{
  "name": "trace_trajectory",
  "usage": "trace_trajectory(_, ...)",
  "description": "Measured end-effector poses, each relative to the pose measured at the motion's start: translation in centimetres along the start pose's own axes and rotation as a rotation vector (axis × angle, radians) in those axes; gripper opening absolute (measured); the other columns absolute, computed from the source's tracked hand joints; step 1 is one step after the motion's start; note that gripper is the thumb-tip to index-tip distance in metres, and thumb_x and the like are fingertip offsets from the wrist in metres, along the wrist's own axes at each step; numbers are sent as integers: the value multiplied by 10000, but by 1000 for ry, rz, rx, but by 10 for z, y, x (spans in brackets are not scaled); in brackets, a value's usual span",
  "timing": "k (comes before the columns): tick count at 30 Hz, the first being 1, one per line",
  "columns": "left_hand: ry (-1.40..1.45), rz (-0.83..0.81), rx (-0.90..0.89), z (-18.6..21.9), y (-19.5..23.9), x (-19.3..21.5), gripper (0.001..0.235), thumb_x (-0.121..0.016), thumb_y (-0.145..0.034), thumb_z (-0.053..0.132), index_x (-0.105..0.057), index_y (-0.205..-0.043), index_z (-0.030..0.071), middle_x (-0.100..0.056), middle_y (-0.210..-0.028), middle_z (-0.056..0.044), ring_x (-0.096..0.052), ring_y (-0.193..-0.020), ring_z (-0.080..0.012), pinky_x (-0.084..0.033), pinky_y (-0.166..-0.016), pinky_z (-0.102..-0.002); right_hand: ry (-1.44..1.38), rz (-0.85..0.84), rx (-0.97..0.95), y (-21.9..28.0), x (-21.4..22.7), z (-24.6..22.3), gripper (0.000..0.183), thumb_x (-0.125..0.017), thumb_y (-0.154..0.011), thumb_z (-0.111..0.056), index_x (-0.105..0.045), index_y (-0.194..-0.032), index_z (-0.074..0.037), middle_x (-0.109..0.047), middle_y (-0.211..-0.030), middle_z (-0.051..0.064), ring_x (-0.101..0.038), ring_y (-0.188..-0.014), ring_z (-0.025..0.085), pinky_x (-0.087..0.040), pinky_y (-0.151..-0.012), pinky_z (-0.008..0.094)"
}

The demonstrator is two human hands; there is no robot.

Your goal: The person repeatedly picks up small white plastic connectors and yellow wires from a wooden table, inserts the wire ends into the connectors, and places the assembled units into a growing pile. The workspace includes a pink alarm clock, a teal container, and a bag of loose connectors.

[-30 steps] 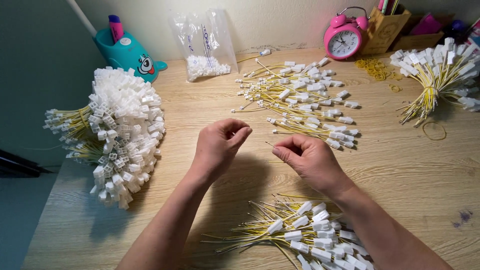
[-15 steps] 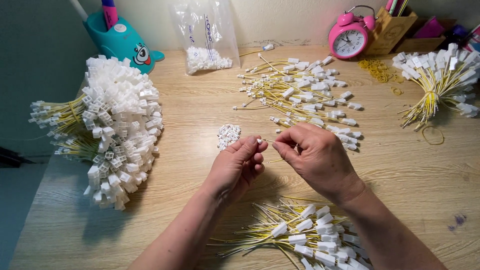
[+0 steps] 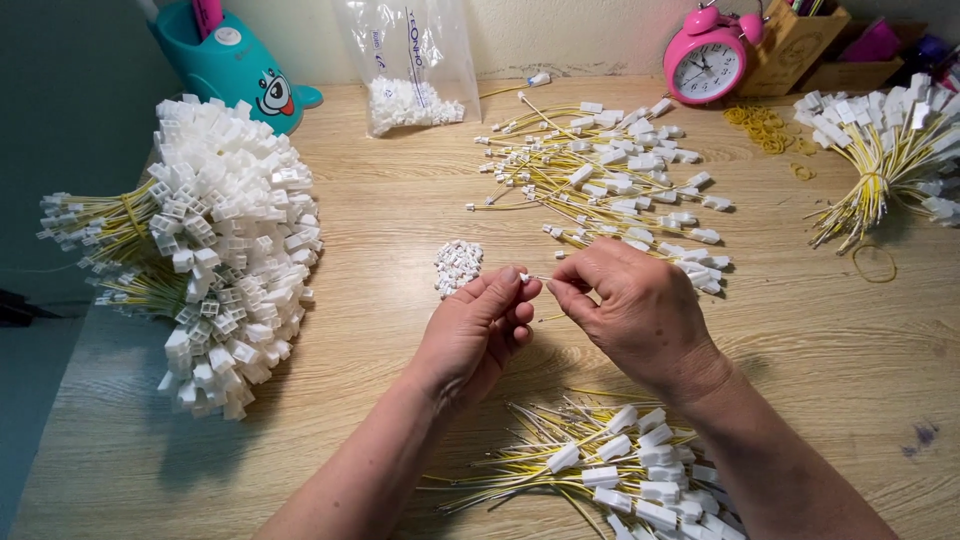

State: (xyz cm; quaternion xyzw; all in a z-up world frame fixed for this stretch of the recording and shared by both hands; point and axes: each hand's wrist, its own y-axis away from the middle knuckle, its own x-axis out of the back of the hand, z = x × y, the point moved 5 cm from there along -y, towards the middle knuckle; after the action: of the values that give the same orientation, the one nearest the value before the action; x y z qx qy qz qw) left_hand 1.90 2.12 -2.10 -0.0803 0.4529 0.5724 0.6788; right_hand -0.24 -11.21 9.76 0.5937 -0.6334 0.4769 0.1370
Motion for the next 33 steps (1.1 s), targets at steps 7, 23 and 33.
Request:
trace_trajectory(7,-14,16,0,3,5,-3,224,-695,-904,219,-661,-1044,48,-738,-896,-98,-699,-687,-128,-554,-565,-202,53,11,92,2,1,-3,93,-707,-815,-145,-661,-744,-183,-585,-664,41,-654,-663,244,-516,-586,323)
trace_trajectory(23,-10,12,10,-2,3,0,227,-698,-902,227,-670,-1052,59,-731,-890,-92,-705,-705,-137,-566,-584,-210,154,67,222,4,6,-11,139,-687,-850,-125,-625,-740,-181,-552,-654,28,-637,-624,248,-513,-553,321)
trace_trajectory(33,34,13,-17,1,4,-2,212,-704,-892,157,-663,-1053,25,-718,-873,-115,-711,-707,-159,-591,-614,-244,103,49,198,2,5,-10,118,-688,-842,-109,-639,-752,-167,-571,-664,46,-644,-625,265,-516,-549,329)
